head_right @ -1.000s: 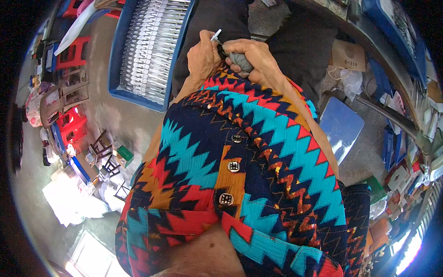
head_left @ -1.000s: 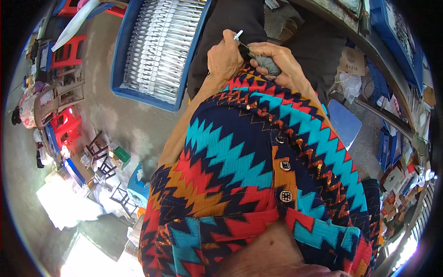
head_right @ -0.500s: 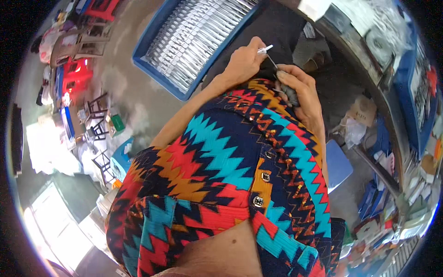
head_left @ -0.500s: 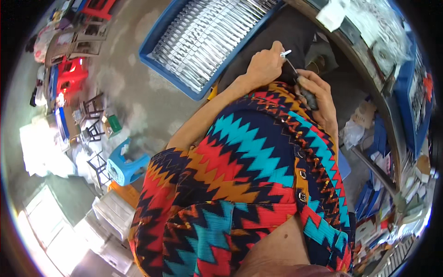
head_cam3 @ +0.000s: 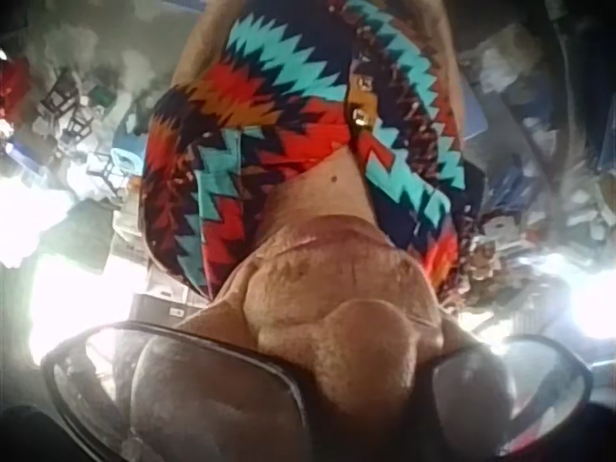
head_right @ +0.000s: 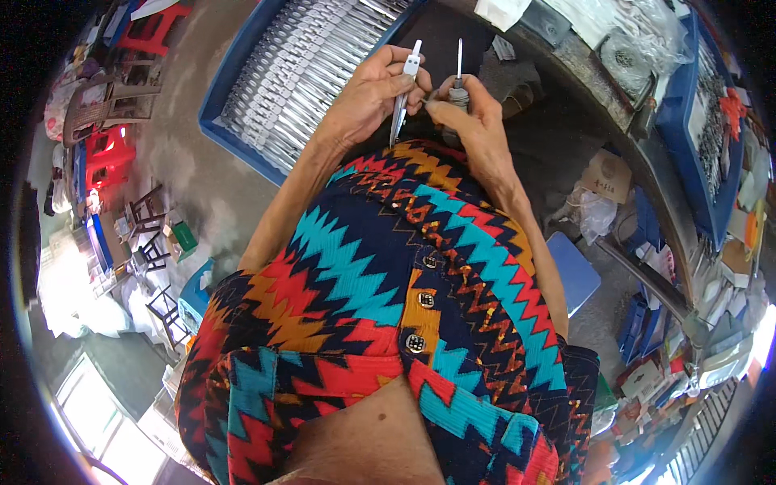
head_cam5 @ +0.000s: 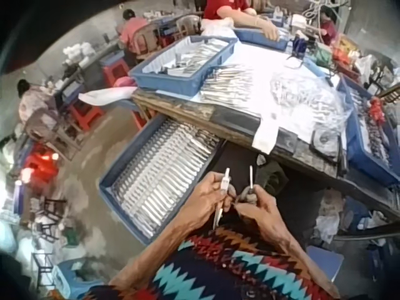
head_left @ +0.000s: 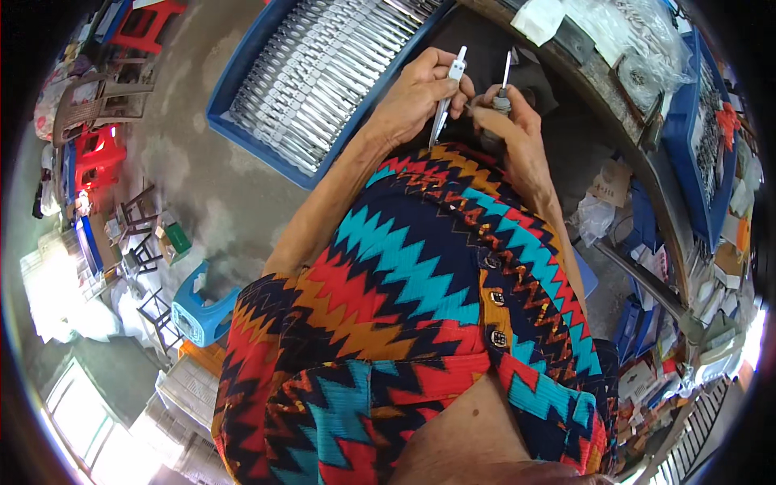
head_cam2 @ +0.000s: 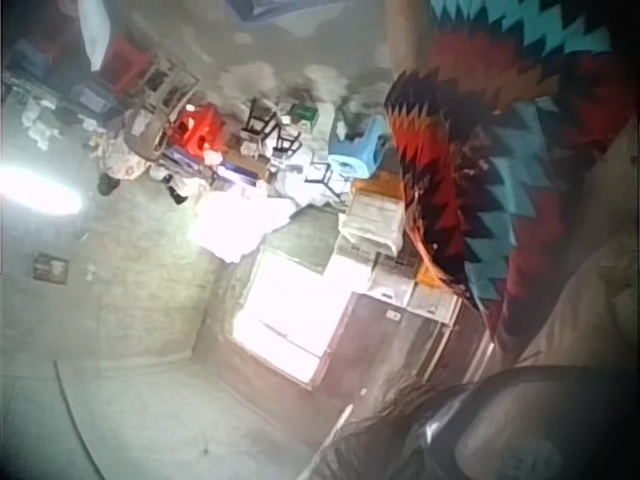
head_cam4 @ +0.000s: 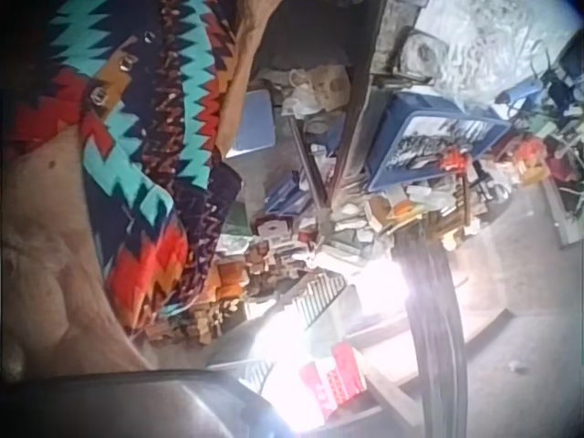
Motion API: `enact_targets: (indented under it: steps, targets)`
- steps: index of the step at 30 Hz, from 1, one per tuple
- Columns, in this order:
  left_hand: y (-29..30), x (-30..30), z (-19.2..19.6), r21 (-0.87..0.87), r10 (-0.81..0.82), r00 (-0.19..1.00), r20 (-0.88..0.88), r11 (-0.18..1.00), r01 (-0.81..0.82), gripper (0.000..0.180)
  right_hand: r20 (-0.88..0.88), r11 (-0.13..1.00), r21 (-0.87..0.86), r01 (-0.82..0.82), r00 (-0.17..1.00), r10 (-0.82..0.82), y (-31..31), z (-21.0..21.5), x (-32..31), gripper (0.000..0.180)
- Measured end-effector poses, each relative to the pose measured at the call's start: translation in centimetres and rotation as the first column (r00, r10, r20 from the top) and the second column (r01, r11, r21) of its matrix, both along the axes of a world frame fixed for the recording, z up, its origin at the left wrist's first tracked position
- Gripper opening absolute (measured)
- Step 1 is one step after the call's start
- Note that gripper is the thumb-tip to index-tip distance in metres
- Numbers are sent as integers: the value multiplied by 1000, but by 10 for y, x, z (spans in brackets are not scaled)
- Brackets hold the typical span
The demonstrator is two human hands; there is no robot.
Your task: The person fastens plastic components using an electric screwdriver, works on the pieces with a manual screwdriver, and places the assembled parts into a blue tray.
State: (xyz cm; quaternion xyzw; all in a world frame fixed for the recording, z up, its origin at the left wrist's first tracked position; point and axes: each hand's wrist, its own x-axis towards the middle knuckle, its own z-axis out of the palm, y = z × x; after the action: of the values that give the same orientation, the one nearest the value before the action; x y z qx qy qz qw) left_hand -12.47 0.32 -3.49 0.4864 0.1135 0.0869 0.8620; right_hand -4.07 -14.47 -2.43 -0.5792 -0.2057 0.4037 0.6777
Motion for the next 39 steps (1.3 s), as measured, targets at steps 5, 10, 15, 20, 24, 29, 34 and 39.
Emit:
enact_targets:
  steps: [5, 10, 15, 20, 24, 29, 34, 39]
  targets:
    - [-11, 7, 8, -41, 108, 994, 33, 993, -107, 26, 4, 994, -43, 103, 995, -103, 4, -1, -7, 21]
    - [-22, 14, 14, -65, 166, 985, 39, 984, -163, 26, -35, 984, -81, 161, 986, -164, 7, 6, -8, 25]
    - [-21, 14, 13, -50, 198, 980, 19, 979, -197, 29, 49, 974, -78, 214, 976, -211, 10, 6, -8, 26]
    - [-16, 4, 8, 338, 171, 980, -100, 932, -128, 35, 171, 961, -160, 227, 965, -199, 12, 7, -10, 26]
    - [-19, -5, 12, 604, 228, 952, -206, 795, -60, 40, 308, 957, -167, 236, 935, -177, 11, 3, -10, 26]
    - [-21, -4, 14, 713, 295, 941, -167, 695, -92, 52, 236, 951, -211, 224, 956, -173, 5, 6, -9, 25]
    - [-21, -10, 11, 616, 283, 949, -139, 775, -141, 53, 196, 976, -140, 168, 971, -139, 5, -2, -8, 23]
    - [-9, -3, 2, 620, 256, 958, -130, 775, -123, 52, 125, 983, -110, 146, 983, -132, 7, 2, -7, 23]
